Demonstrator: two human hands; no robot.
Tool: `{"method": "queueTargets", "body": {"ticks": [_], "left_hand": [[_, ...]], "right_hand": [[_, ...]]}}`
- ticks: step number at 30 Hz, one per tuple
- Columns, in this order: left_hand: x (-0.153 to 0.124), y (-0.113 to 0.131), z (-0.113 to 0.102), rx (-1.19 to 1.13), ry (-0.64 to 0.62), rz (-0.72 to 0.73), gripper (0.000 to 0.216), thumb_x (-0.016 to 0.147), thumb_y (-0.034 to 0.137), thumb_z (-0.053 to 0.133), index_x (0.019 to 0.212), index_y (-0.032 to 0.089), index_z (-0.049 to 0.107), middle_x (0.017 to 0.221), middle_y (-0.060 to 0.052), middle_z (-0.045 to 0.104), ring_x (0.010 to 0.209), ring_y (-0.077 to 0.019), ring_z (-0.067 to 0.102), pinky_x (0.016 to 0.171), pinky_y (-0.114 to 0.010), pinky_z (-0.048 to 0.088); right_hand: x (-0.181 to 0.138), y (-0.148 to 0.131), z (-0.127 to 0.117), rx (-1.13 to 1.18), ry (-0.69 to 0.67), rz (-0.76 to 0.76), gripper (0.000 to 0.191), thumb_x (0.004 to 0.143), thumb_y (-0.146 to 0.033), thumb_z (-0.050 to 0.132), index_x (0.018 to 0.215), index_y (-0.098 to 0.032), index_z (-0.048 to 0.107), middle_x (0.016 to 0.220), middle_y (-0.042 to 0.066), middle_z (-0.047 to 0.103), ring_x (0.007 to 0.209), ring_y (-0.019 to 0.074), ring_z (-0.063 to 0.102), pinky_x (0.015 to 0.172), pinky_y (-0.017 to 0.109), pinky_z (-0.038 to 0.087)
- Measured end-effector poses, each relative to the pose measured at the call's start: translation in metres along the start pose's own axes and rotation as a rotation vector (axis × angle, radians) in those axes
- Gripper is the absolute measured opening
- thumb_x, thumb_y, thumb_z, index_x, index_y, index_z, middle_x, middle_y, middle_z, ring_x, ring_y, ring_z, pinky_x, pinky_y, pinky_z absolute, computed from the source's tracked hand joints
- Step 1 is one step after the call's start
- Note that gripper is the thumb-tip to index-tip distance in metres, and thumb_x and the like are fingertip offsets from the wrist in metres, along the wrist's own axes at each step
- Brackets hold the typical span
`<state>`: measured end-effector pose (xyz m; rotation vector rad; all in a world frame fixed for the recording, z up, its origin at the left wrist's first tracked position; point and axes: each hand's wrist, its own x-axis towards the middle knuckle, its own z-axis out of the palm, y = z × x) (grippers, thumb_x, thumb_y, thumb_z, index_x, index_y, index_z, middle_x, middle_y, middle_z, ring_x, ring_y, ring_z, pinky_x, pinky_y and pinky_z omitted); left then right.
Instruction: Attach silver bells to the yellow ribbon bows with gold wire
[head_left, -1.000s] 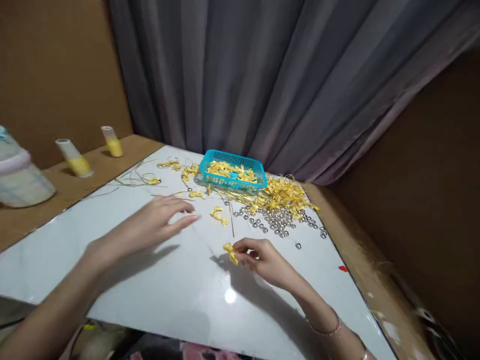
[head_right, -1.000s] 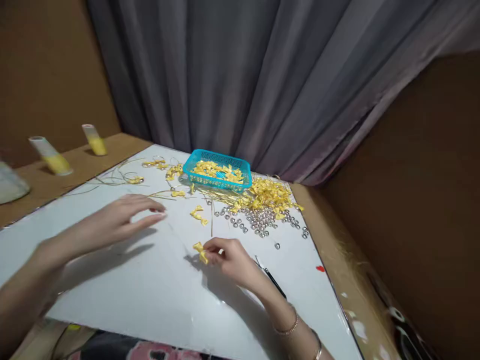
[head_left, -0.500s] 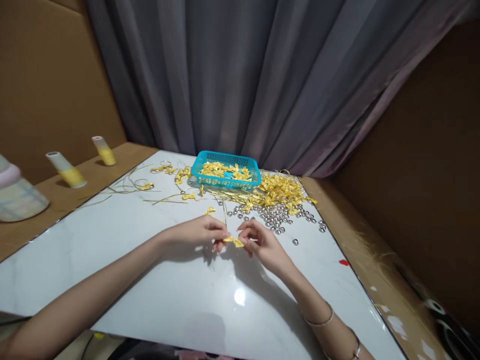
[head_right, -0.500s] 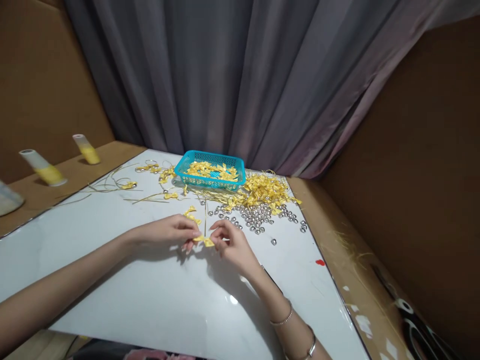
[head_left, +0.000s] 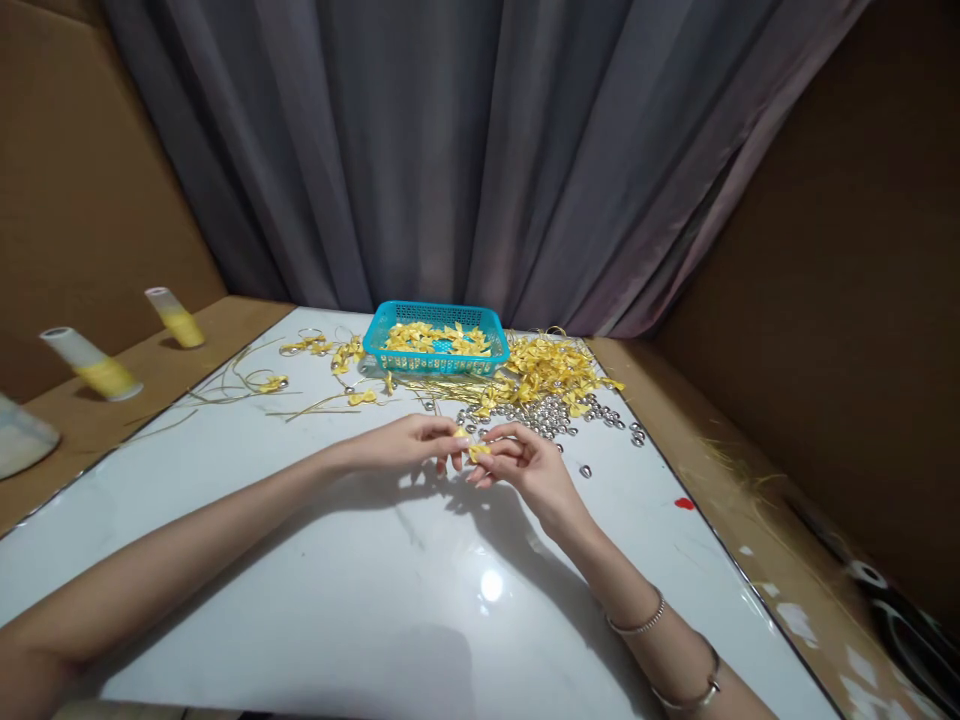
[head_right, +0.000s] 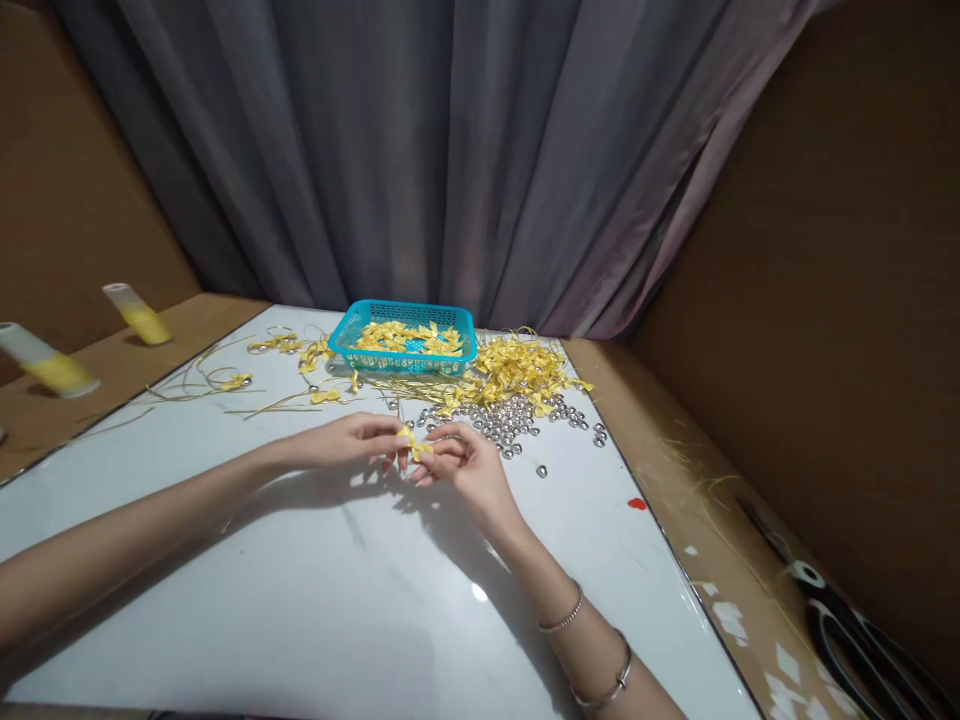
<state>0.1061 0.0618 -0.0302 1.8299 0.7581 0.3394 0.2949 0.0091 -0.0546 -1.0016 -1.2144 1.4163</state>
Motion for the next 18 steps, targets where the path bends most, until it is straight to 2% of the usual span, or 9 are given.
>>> {"method": "queueTargets", "body": {"ticks": [3, 5, 7, 9, 12, 14, 16, 18], "left_hand": [[-0.005, -0.017, 0.017, -0.111, 0.168, 0.04, 0.032, 0.087, 0.042, 0.049, 0.071, 0.014, 0.057, 0.071, -0.002, 0.058, 0.065, -0.012, 0.052, 0.06, -0.024, 0.039], [-0.008, -0.026, 0.024, -0.16, 0.224, 0.057, 0.032, 0.085, 0.04, 0.051, 0.067, 0.014, 0.056, 0.067, -0.001, 0.056, 0.066, -0.0125, 0.052, 0.063, -0.025, 0.039], [-0.014, -0.032, 0.023, -0.179, 0.223, 0.052, 0.031, 0.084, 0.039, 0.054, 0.067, 0.014, 0.058, 0.065, -0.001, 0.056, 0.065, -0.0127, 0.051, 0.063, -0.025, 0.039], [-0.021, -0.039, 0.017, -0.188, 0.152, 0.054, 0.03, 0.083, 0.039, 0.055, 0.068, 0.013, 0.06, 0.068, -0.002, 0.058, 0.066, -0.0132, 0.051, 0.063, -0.025, 0.039], [-0.033, -0.051, 0.004, -0.19, -0.014, 0.125, 0.031, 0.082, 0.037, 0.057, 0.063, 0.013, 0.058, 0.082, -0.008, 0.062, 0.074, -0.0158, 0.055, 0.068, -0.027, 0.041], [-0.038, -0.058, -0.003, -0.126, -0.078, 0.205, 0.03, 0.082, 0.034, 0.058, 0.06, 0.013, 0.054, 0.085, -0.009, 0.062, 0.074, -0.0158, 0.056, 0.069, -0.027, 0.042], [-0.04, -0.063, -0.006, -0.039, -0.107, 0.269, 0.03, 0.081, 0.033, 0.058, 0.058, 0.015, 0.05, 0.084, -0.008, 0.061, 0.072, -0.0145, 0.054, 0.068, -0.026, 0.042], [-0.04, -0.065, -0.007, 0.013, -0.125, 0.295, 0.032, 0.082, 0.033, 0.057, 0.057, 0.016, 0.047, 0.085, -0.007, 0.059, 0.071, -0.0136, 0.052, 0.067, -0.025, 0.041]], "right_hand": [[-0.002, 0.004, 0.006, -0.047, -0.014, 0.063, 0.033, 0.062, -0.034, 0.078, 0.079, -0.018, 0.055, 0.064, 0.0, 0.067, 0.057, 0.0148, 0.065, 0.055, 0.026, 0.051], [-0.003, 0.008, 0.011, -0.087, -0.071, 0.136, 0.038, 0.059, -0.038, 0.079, 0.08, -0.019, 0.052, 0.061, 0.0, 0.067, 0.052, 0.0147, 0.063, 0.05, 0.026, 0.05], [-0.003, 0.011, 0.014, -0.132, -0.12, 0.187, 0.04, 0.061, -0.042, 0.076, 0.081, -0.019, 0.05, 0.059, 0.0, 0.066, 0.048, 0.0147, 0.061, 0.045, 0.025, 0.047], [-0.002, 0.013, 0.011, -0.194, -0.126, 0.17, 0.034, 0.069, -0.045, 0.069, 0.081, -0.018, 0.051, 0.058, 0.0, 0.064, 0.048, 0.014, 0.059, 0.044, 0.025, 0.046], [0.007, 0.014, -0.003, -0.391, -0.004, 0.022, 0.024, 0.078, -0.04, 0.061, 0.077, -0.017, 0.054, 0.063, 0.003, 0.063, 0.054, 0.0141, 0.058, 0.049, 0.025, 0.045], [0.017, 0.012, -0.015, -0.624, 0.103, -0.131, 0.014, 0.079, -0.031, 0.059, 0.078, -0.017, 0.057, 0.076, 0.005, 0.064, 0.066, 0.0169, 0.06, 0.055, 0.027, 0.046], [0.031, 0.01, -0.022, -0.9, 0.065, -0.285, 0.008, 0.081, -0.019, 0.053, 0.087, -0.018, 0.059, 0.092, 0.008, 0.064, 0.08, 0.0193, 0.059, 0.066, 0.031, 0.047], [0.049, 0.009, -0.021, -1.164, -0.082, -0.405, 0.024, 0.082, -0.008, 0.047, 0.102, -0.017, 0.057, 0.109, 0.012, 0.06, 0.098, 0.0217, 0.054, 0.081, 0.035, 0.044]]}}
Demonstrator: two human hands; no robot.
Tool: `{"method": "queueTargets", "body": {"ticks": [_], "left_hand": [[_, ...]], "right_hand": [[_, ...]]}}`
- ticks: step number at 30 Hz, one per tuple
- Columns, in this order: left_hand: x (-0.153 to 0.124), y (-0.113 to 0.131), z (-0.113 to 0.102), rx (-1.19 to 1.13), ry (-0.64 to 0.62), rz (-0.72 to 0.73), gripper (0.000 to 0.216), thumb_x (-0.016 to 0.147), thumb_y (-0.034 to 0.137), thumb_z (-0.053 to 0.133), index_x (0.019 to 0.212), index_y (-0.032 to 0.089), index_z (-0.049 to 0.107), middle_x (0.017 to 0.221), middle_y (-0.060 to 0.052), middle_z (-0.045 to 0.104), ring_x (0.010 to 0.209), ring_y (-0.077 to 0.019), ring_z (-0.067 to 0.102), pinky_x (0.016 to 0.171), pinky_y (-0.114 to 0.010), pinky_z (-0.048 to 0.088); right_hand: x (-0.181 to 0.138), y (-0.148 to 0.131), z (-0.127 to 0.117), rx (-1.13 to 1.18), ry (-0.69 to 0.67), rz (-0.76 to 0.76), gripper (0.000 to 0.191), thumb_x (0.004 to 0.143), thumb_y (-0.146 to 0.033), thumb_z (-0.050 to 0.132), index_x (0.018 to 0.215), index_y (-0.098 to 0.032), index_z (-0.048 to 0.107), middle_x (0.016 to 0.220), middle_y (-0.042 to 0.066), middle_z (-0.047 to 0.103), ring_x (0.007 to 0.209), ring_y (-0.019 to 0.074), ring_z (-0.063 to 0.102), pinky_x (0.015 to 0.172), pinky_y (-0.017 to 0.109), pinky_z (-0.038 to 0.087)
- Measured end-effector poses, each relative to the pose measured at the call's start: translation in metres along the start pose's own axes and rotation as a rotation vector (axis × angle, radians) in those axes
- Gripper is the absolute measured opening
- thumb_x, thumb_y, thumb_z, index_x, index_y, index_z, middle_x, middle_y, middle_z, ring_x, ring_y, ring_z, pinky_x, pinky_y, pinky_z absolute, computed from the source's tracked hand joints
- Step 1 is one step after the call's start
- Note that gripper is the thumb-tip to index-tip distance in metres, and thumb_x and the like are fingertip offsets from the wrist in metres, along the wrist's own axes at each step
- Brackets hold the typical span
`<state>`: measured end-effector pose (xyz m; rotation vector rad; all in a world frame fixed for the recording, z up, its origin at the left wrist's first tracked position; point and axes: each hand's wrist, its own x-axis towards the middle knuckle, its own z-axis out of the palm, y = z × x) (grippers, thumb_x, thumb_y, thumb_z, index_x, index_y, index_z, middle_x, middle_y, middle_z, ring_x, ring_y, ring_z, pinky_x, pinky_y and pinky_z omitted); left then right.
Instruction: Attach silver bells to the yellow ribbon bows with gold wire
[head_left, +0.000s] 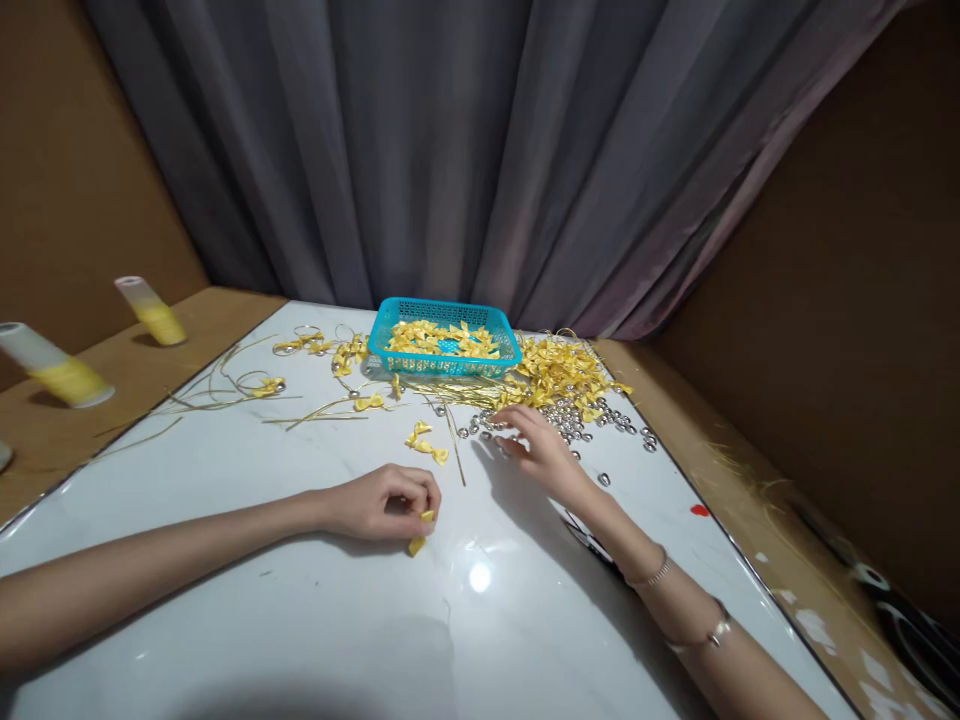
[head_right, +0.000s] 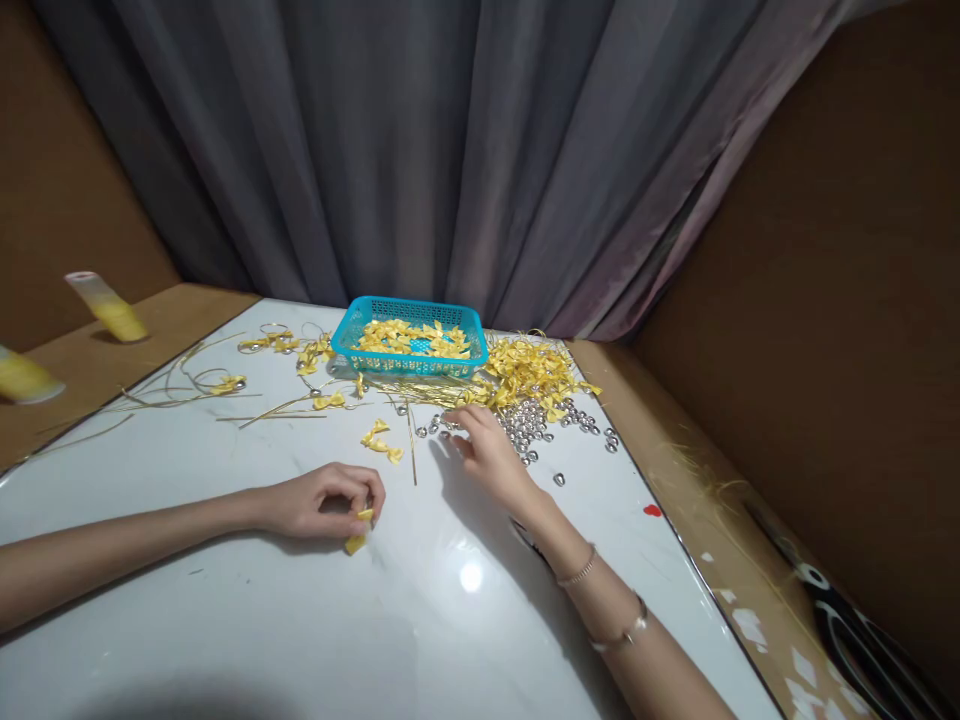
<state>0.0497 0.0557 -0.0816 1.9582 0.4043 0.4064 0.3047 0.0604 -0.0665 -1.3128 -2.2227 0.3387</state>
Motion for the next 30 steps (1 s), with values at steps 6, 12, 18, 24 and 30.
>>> {"method": "queueTargets", "body": {"ticks": [6, 12, 18, 24, 30], "left_hand": [[-0.002, -0.001, -0.002, -0.005, 0.142, -0.015, 0.038, 0.086, 0.042, 0.048, 0.058, 0.017, 0.047, 0.093, -0.008, 0.054, 0.085, -0.0178, 0.052, 0.079, -0.027, 0.039], [0.0, -0.003, -0.002, -0.067, 0.22, -0.067, 0.038, 0.086, 0.04, 0.049, 0.056, 0.016, 0.05, 0.098, -0.008, 0.054, 0.09, -0.019, 0.052, 0.082, -0.029, 0.038], [0.004, -0.006, -0.001, -0.306, 0.382, -0.13, 0.024, 0.083, 0.037, 0.053, 0.076, 0.015, 0.058, 0.101, -0.009, 0.055, 0.088, -0.0189, 0.052, 0.073, -0.029, 0.042], [0.005, -0.015, -0.006, -0.615, 0.466, -0.036, 0.035, 0.076, 0.027, 0.062, 0.109, 0.02, 0.053, 0.125, -0.01, 0.051, 0.121, -0.0247, 0.041, 0.094, -0.035, 0.034], [0.006, -0.011, -0.008, -0.944, 0.326, 0.073, 0.052, 0.067, 0.022, 0.062, 0.118, 0.016, 0.052, 0.127, -0.012, 0.053, 0.12, -0.0269, 0.044, 0.101, -0.039, 0.028]], "right_hand": [[0.047, -0.007, 0.023, -0.208, -0.183, -0.103, 0.013, 0.077, -0.004, 0.054, 0.077, -0.014, 0.062, 0.083, 0.012, 0.063, 0.09, 0.0249, 0.05, 0.081, 0.037, 0.037], [0.059, -0.006, 0.015, -0.118, -0.138, -0.055, 0.022, 0.071, 0.001, 0.056, 0.057, -0.015, 0.059, 0.067, 0.007, 0.062, 0.077, 0.0202, 0.052, 0.073, 0.032, 0.036], [0.066, -0.021, -0.026, 0.121, -0.051, 0.065, 0.022, 0.083, -0.029, 0.056, 0.068, -0.015, 0.064, 0.064, 0.005, 0.066, 0.055, 0.0139, 0.052, 0.054, 0.027, 0.036], [0.065, -0.071, -0.047, 0.691, -0.06, 0.228, 0.018, 0.07, -0.037, 0.07, 0.068, -0.019, 0.064, 0.067, 0.003, 0.068, 0.053, 0.0114, 0.051, 0.05, 0.026, 0.034], [0.056, -0.09, -0.011, 0.855, -0.245, 0.335, 0.016, 0.063, -0.032, 0.075, 0.065, -0.019, 0.065, 0.057, 0.0, 0.063, 0.046, 0.0085, 0.046, 0.042, 0.022, 0.028]]}}
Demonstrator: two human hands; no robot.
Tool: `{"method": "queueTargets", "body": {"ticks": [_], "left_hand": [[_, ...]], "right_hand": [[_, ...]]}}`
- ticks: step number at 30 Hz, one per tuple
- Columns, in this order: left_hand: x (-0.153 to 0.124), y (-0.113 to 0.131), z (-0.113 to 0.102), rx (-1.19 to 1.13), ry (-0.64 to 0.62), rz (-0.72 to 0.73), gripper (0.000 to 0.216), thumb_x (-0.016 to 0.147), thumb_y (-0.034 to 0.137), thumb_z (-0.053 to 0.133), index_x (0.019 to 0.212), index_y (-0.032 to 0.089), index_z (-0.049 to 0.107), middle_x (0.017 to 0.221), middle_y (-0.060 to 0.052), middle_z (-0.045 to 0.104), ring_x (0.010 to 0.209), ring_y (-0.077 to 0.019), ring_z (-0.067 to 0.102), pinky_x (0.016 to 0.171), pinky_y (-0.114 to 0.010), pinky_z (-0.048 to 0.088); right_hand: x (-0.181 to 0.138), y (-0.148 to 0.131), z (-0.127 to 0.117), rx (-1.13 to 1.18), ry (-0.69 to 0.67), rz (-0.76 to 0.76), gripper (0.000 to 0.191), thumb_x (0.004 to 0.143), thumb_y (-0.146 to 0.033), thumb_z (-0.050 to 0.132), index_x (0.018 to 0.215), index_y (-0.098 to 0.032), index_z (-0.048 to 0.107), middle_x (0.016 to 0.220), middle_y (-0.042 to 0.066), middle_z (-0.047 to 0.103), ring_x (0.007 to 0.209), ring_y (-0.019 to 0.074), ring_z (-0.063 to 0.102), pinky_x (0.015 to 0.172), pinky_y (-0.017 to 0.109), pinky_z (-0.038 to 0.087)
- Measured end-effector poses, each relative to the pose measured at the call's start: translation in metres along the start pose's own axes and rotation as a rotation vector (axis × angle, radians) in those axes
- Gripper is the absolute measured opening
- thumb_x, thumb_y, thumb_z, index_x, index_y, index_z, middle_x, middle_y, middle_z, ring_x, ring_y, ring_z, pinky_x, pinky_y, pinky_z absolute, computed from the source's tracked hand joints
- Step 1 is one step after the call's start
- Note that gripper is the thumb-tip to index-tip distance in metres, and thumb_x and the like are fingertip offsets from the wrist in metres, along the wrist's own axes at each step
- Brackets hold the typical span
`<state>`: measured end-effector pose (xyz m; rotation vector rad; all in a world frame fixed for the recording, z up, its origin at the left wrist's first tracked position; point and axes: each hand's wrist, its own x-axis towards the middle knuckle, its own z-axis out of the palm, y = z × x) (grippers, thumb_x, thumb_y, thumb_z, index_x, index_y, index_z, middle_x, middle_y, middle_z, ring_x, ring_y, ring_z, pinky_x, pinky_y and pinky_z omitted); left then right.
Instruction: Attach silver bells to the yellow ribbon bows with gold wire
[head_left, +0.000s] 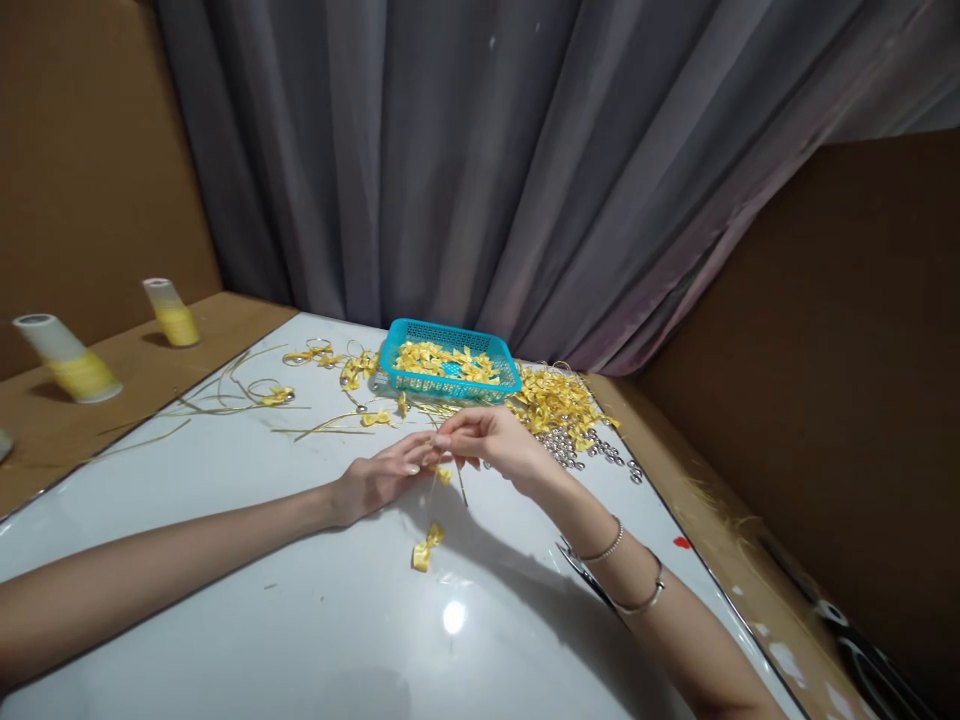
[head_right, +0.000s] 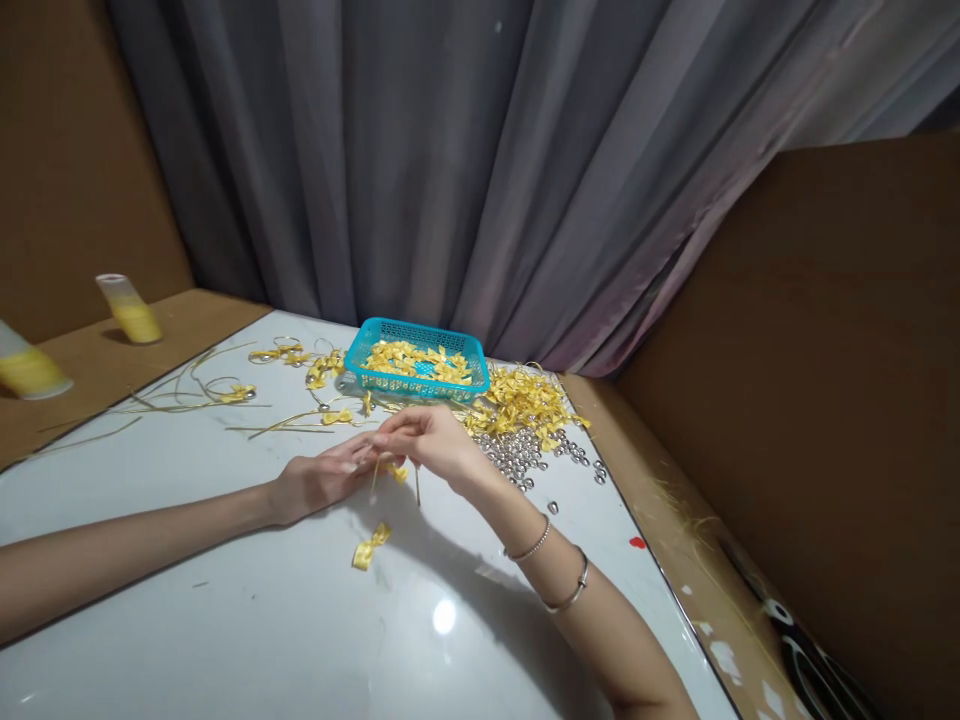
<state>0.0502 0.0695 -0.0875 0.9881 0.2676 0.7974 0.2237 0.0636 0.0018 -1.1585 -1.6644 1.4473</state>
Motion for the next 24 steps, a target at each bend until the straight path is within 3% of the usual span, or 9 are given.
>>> {"method": "queueTargets", "body": {"ticks": [3, 8, 12, 18, 21, 24], "left_hand": [[-0.002, 0.0, 0.003, 0.002, -0.156, -0.12, 0.042, 0.072, 0.027, 0.063, 0.11, 0.01, 0.055, 0.104, -0.015, 0.064, 0.094, -0.025, 0.06, 0.088, -0.04, 0.038], [-0.005, -0.004, 0.003, 0.142, -0.131, -0.265, 0.024, 0.079, 0.026, 0.065, 0.096, 0.012, 0.057, 0.068, -0.004, 0.066, 0.061, -0.0133, 0.06, 0.061, -0.026, 0.043], [-0.004, -0.002, 0.001, 0.153, -0.179, -0.337, 0.025, 0.082, 0.03, 0.062, 0.099, 0.011, 0.059, 0.07, -0.006, 0.068, 0.059, -0.0134, 0.061, 0.059, -0.026, 0.045], [-0.001, -0.002, -0.005, 0.074, -0.257, -0.391, 0.026, 0.085, 0.031, 0.057, 0.103, 0.012, 0.061, 0.073, -0.007, 0.068, 0.063, -0.0149, 0.062, 0.06, -0.027, 0.045], [-0.003, -0.001, -0.006, 0.105, -0.236, -0.423, 0.022, 0.081, 0.028, 0.063, 0.097, 0.013, 0.064, 0.065, -0.002, 0.064, 0.055, -0.0109, 0.056, 0.054, -0.024, 0.041], [-0.006, 0.005, -0.002, 0.127, -0.29, -0.504, 0.024, 0.077, 0.03, 0.066, 0.096, 0.015, 0.066, 0.057, 0.003, 0.057, 0.044, -0.0075, 0.044, 0.049, -0.024, 0.037]], "right_hand": [[0.002, 0.018, 0.007, 0.102, -0.042, 0.08, 0.02, 0.063, -0.035, 0.075, 0.066, -0.018, 0.065, 0.058, 0.0, 0.064, 0.042, 0.0069, 0.043, 0.038, 0.021, 0.027], [-0.001, 0.033, 0.005, 0.263, 0.005, 0.187, 0.023, 0.062, -0.028, 0.076, 0.078, -0.017, 0.064, 0.064, 0.001, 0.066, 0.043, 0.0072, 0.049, 0.035, 0.018, 0.027], [-0.003, 0.037, -0.001, 0.356, 0.051, 0.212, 0.029, 0.061, -0.024, 0.077, 0.085, -0.015, 0.062, 0.075, 0.005, 0.07, 0.048, 0.0074, 0.055, 0.04, 0.017, 0.037], [-0.009, 0.035, -0.009, 0.294, 0.111, 0.2, 0.031, 0.063, -0.026, 0.075, 0.089, -0.016, 0.062, 0.08, 0.008, 0.071, 0.052, 0.0097, 0.057, 0.042, 0.019, 0.04], [-0.018, 0.034, -0.013, 0.214, 0.133, 0.183, 0.028, 0.064, -0.028, 0.075, 0.087, -0.017, 0.064, 0.08, 0.007, 0.071, 0.053, 0.0106, 0.058, 0.043, 0.02, 0.04], [-0.034, 0.039, -0.013, 0.08, 0.119, 0.143, 0.022, 0.067, -0.035, 0.072, 0.08, -0.018, 0.068, 0.08, 0.007, 0.071, 0.057, 0.013, 0.059, 0.045, 0.022, 0.04]]}}
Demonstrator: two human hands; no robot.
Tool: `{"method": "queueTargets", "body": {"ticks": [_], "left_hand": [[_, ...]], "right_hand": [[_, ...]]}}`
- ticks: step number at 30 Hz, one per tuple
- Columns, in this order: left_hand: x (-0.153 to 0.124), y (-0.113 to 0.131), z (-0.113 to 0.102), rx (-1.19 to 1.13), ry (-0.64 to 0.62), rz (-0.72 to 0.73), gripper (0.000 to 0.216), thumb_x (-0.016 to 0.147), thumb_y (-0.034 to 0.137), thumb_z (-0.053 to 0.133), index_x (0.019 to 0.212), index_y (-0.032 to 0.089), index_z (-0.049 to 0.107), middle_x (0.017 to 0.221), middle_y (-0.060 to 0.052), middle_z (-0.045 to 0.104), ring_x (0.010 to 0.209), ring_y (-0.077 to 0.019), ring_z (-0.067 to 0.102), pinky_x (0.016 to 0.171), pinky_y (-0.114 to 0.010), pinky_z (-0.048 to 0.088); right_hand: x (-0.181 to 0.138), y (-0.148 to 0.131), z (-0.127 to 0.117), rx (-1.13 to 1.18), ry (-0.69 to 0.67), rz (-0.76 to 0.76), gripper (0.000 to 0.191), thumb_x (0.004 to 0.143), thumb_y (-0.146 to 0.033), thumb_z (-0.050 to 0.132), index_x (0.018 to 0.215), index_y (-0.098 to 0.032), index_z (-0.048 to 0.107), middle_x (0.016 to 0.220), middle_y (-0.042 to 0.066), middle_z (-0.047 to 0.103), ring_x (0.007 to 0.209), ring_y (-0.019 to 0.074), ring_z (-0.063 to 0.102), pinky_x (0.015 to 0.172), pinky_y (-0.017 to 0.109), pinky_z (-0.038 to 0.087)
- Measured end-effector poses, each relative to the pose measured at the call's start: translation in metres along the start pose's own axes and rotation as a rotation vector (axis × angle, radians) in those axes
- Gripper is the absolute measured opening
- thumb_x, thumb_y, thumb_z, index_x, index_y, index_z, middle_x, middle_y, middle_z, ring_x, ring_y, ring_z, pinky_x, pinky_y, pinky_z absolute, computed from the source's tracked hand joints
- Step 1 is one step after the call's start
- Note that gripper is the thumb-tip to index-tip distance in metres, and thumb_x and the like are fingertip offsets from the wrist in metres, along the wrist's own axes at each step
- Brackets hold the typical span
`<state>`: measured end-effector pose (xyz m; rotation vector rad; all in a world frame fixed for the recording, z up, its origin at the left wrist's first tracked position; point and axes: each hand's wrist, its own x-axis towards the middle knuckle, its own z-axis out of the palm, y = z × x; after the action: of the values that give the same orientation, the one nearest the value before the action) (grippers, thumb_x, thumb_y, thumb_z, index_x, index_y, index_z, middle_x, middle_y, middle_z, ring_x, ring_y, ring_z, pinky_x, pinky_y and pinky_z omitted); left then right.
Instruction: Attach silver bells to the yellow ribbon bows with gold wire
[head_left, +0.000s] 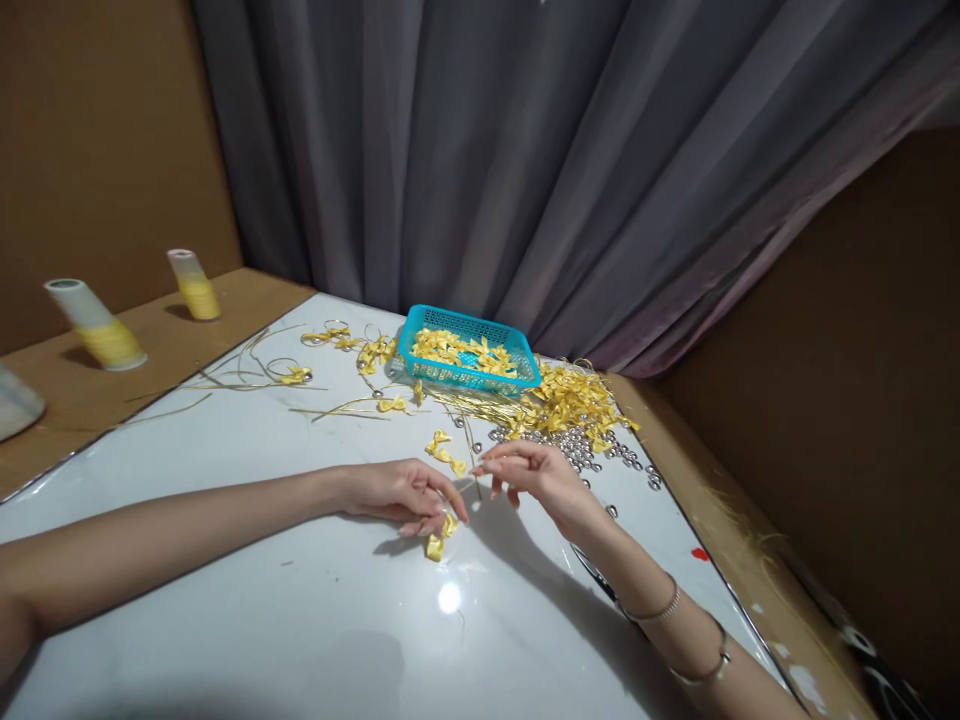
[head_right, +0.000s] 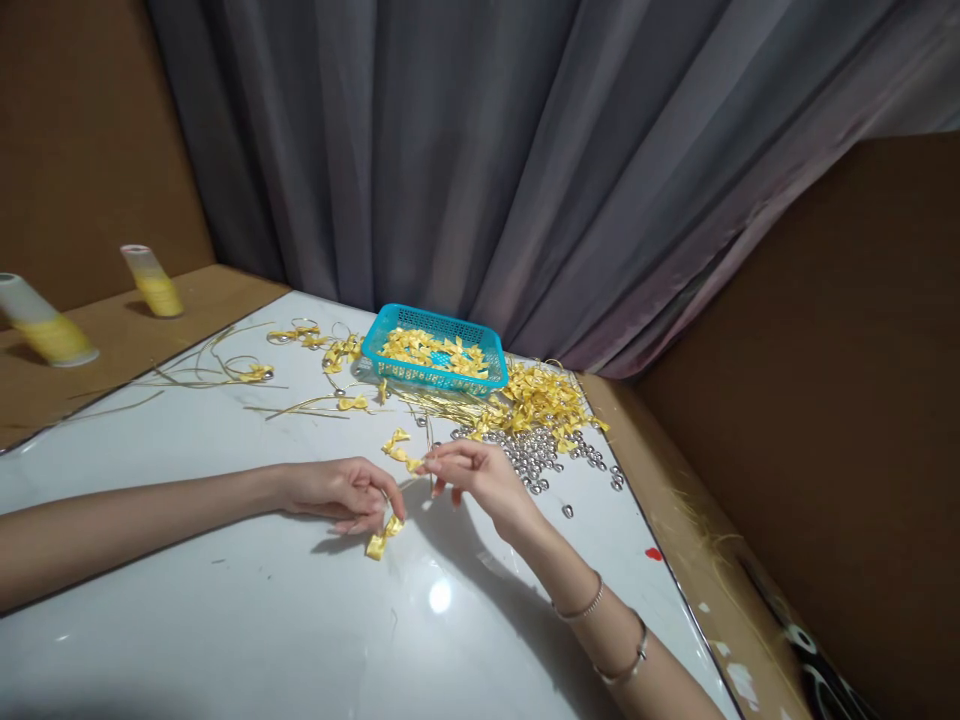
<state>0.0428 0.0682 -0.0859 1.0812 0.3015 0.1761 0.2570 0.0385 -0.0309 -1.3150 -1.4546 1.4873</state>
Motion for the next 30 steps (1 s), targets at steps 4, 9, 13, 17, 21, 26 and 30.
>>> {"method": "queueTargets", "body": {"ticks": [4, 9, 13, 17, 21, 26, 30], "left_hand": [[0.004, 0.009, 0.014, -0.036, -0.112, -0.022, 0.036, 0.077, 0.032, 0.067, 0.11, 0.019, 0.06, 0.077, -0.002, 0.064, 0.062, -0.0135, 0.057, 0.069, -0.031, 0.043], [0.027, 0.019, 0.031, -0.05, -0.112, 0.065, 0.026, 0.08, 0.035, 0.065, 0.099, 0.019, 0.057, 0.08, -0.002, 0.06, 0.068, -0.013, 0.055, 0.073, -0.03, 0.039], [0.043, 0.019, 0.039, -0.067, -0.094, 0.03, 0.018, 0.082, 0.034, 0.062, 0.087, 0.018, 0.055, 0.055, 0.007, 0.038, 0.047, -0.0075, 0.028, 0.052, -0.025, 0.027], [0.055, 0.011, 0.039, -0.085, -0.024, 0.039, 0.016, 0.086, 0.031, 0.056, 0.085, 0.015, 0.056, 0.052, 0.008, 0.03, 0.046, -0.0076, 0.017, 0.049, -0.025, 0.017], [0.065, 0.005, 0.038, -0.151, 0.066, 0.016, 0.014, 0.087, 0.027, 0.053, 0.085, 0.013, 0.052, 0.052, 0.008, 0.031, 0.045, -0.0059, 0.017, 0.049, -0.022, 0.018], [0.069, 0.005, 0.04, -0.227, 0.24, 0.06, 0.014, 0.085, 0.025, 0.055, 0.085, 0.013, 0.048, 0.055, 0.008, 0.031, 0.046, -0.0046, 0.02, 0.046, -0.018, 0.016], [0.069, -0.001, 0.039, -0.226, 0.271, 0.017, 0.016, 0.084, 0.026, 0.056, 0.082, 0.014, 0.047, 0.053, 0.008, 0.029, 0.044, -0.0039, 0.019, 0.044, -0.017, 0.013]], "right_hand": [[-0.024, 0.009, 0.004, -0.244, 0.061, -0.111, 0.016, 0.073, -0.038, 0.068, 0.073, -0.022, 0.072, 0.072, 0.005, 0.07, 0.062, 0.0161, 0.058, 0.052, 0.027, 0.042], [-0.041, 0.008, 0.008, -0.359, 0.125, -0.304, 0.015, 0.077, -0.037, 0.065, 0.07, -0.025, 0.073, 0.068, 0.004, 0.065, 0.071, 0.0194, 0.057, 0.067, 0.033, 0.043], [-0.041, 0.011, 0.003, -0.189, 0.202, -0.241, 0.015, 0.076, -0.037, 0.067, 0.07, -0.023, 0.068, 0.075, 0.003, 0.062, 0.066, 0.0158, 0.055, 0.06, 0.029, 0.042], [-0.04, 0.022, -0.007, -0.099, 0.273, -0.185, 0.02, 0.073, -0.038, 0.069, 0.066, -0.02, 0.065, 0.079, 0.003, 0.058, 0.07, 0.0149, 0.053, 0.055, 0.025, 0.039], [-0.038, 0.033, -0.019, -0.106, 0.336, -0.16, 0.023, 0.07, -0.039, 0.07, 0.066, -0.018, 0.062, 0.081, 0.004, 0.059, 0.072, 0.016, 0.054, 0.051, 0.024, 0.039], [-0.033, 0.043, -0.039, -0.476, 0.372, -0.374, 0.015, 0.085, -0.031, 0.054, 0.08, -0.019, 0.061, 0.091, 0.008, 0.063, 0.083, 0.0203, 0.057, 0.058, 0.027, 0.045], [-0.033, 0.047, -0.045, -1.008, 0.352, -0.634, 0.032, 0.089, -0.016, 0.044, 0.12, -0.015, 0.052, 0.115, 0.014, 0.06, 0.099, 0.025, 0.052, 0.076, 0.037, 0.047]]}}
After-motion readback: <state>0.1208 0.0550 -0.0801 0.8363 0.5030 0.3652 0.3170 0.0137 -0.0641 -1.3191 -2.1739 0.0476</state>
